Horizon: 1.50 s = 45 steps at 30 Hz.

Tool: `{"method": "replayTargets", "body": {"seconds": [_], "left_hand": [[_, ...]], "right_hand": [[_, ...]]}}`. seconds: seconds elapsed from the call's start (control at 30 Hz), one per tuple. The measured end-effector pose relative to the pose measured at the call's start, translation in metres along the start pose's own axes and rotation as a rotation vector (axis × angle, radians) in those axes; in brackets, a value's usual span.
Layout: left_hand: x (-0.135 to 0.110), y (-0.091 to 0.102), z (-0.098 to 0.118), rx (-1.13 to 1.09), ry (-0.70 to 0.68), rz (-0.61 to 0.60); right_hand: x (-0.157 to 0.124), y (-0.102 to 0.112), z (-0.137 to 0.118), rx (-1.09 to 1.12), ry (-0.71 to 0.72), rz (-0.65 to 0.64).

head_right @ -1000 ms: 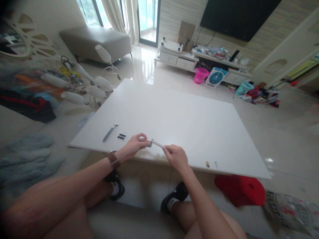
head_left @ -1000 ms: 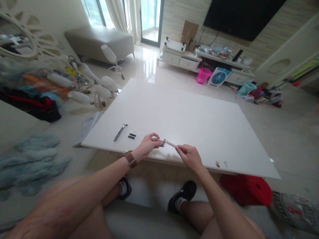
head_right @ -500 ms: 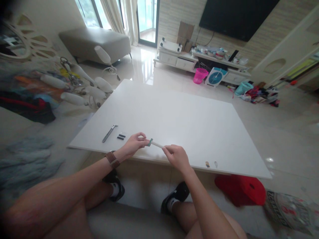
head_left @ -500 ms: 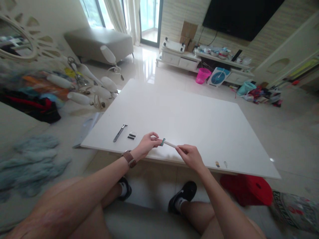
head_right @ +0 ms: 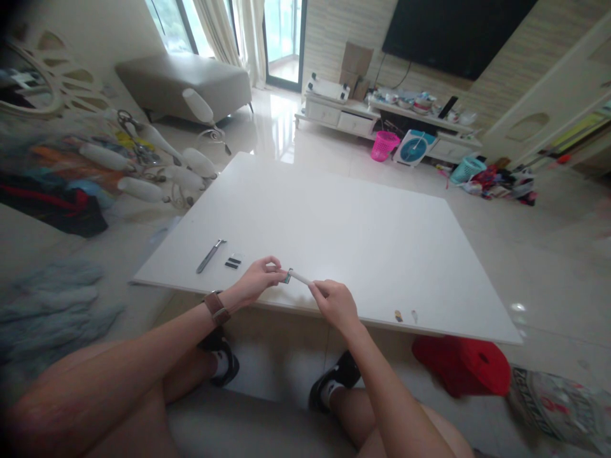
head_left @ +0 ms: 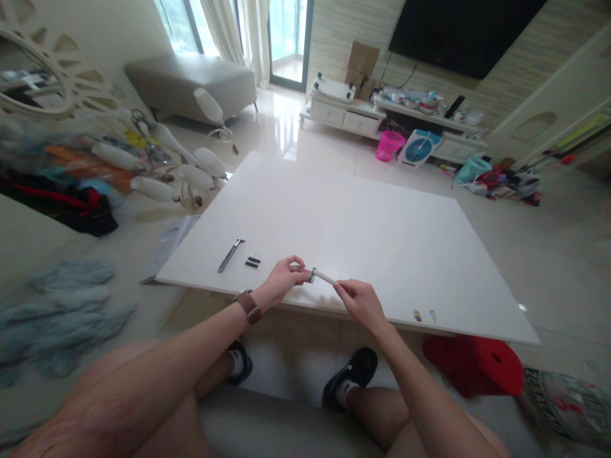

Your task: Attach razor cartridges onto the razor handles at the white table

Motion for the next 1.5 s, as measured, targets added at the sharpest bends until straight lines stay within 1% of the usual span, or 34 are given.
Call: {"method": "replayTargets", "body": {"seconds": [0.23,0.3,0.47,0.73,0.93,1.03,1.17,1.27,1.33,1.43,1.5], "left_hand": [[0.005,0.006,-0.003,0.053,-0.044,0.031],[0.005,0.006,-0.003,0.054,-0.044,0.027],[0.002,0.001,-0.002,0.017,-0.017,-0.001],[0.001,-0.001,-0.007,0.005,-0.004,-0.019],[0.001,-0.001,-0.007,0.005,-0.013,-0.014],[0.002,0.001,-0.006,0.017,-0.021,0.013],[0.002,0.003,-0.002,0.026,-0.037,0.061],[0.001,0.002,0.0,0.016,-0.022,0.065],[0.002,0.001,0.0,0.013,-0.024,0.059],[0.003,0.001,-0.001,0.009,-0.026,0.055],[0.003,0.0,-0.003,0.007,-0.012,0.039]], "right_hand": [[-0.002,0.0,-0.009,-0.085,0.058,-0.126],[-0.001,0.004,-0.008,-0.094,0.054,-0.107],[0.002,0.014,0.001,-0.081,0.001,0.015],[0.0,0.001,0.0,-0.047,-0.009,0.012],[0.0,-0.001,-0.002,-0.023,-0.015,0.007],[-0.001,-0.002,-0.003,-0.033,-0.004,-0.017],[-0.003,-0.005,-0.009,-0.075,0.048,-0.115],[-0.004,-0.001,-0.012,-0.118,0.081,-0.157],[-0.003,0.006,-0.011,-0.105,0.083,-0.136],[-0.001,0.016,-0.007,-0.048,0.054,-0.051],[0.001,0.019,-0.003,-0.031,0.028,0.002]]}}
Point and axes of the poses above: each hand's wrist, its own x-axis towards the middle knuckle, its own y-axis out of the back of the hand, z = x × y, the point moved 4 cm from there along x, towards the middle knuckle, and after that the axes turned 1 degree about -y, right-handed, at the moved point
